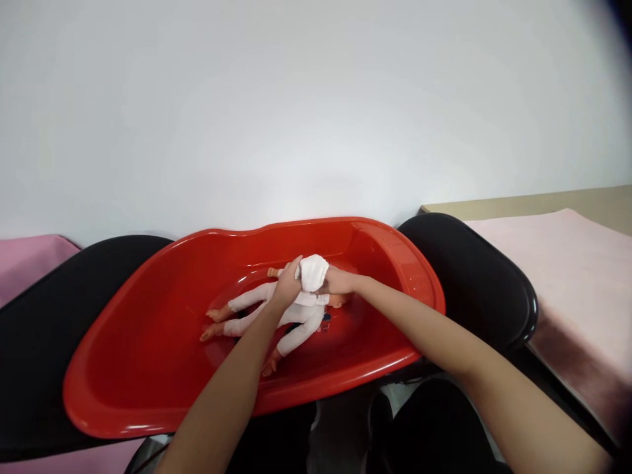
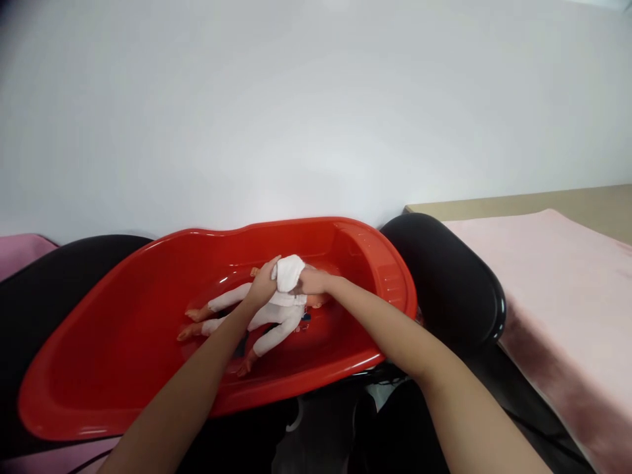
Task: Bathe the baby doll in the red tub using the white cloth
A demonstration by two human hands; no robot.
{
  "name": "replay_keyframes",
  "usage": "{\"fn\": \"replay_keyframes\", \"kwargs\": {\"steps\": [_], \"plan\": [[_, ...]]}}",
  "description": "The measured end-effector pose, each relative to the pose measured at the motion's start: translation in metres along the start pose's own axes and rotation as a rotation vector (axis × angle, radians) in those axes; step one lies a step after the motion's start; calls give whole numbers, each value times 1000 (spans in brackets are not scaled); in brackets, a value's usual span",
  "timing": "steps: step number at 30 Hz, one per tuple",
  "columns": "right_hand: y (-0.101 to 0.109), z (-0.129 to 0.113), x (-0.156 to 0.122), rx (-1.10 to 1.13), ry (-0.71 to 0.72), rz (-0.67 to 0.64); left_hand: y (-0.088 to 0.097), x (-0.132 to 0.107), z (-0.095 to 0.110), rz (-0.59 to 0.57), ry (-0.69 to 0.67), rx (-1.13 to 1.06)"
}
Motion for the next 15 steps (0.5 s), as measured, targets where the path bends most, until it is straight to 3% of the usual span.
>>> {"fn": "replay_keyframes", "kwargs": {"steps": [3, 5, 10, 15], "plan": [[-4, 15, 0, -408, -86, -63, 1, 2, -12, 53, 76, 115], [-5, 22, 0, -538, -155, -95, 4, 2, -18, 70, 113, 166], [-8, 20, 1, -658, -210, -156, 8, 0, -28, 96, 189, 249], [-7, 19, -2, -681, -252, -176, -16, 3, -23, -28, 49, 313]]}}
Point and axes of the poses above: each hand's wrist, its own x-axis towards the middle knuckle, its own y-axis out of the back of the hand, z = x × y, the point moved 6 cm from there along x, towards the middle knuckle, and after that the axes turned 9 degrees about x, right-handed, at the moved point
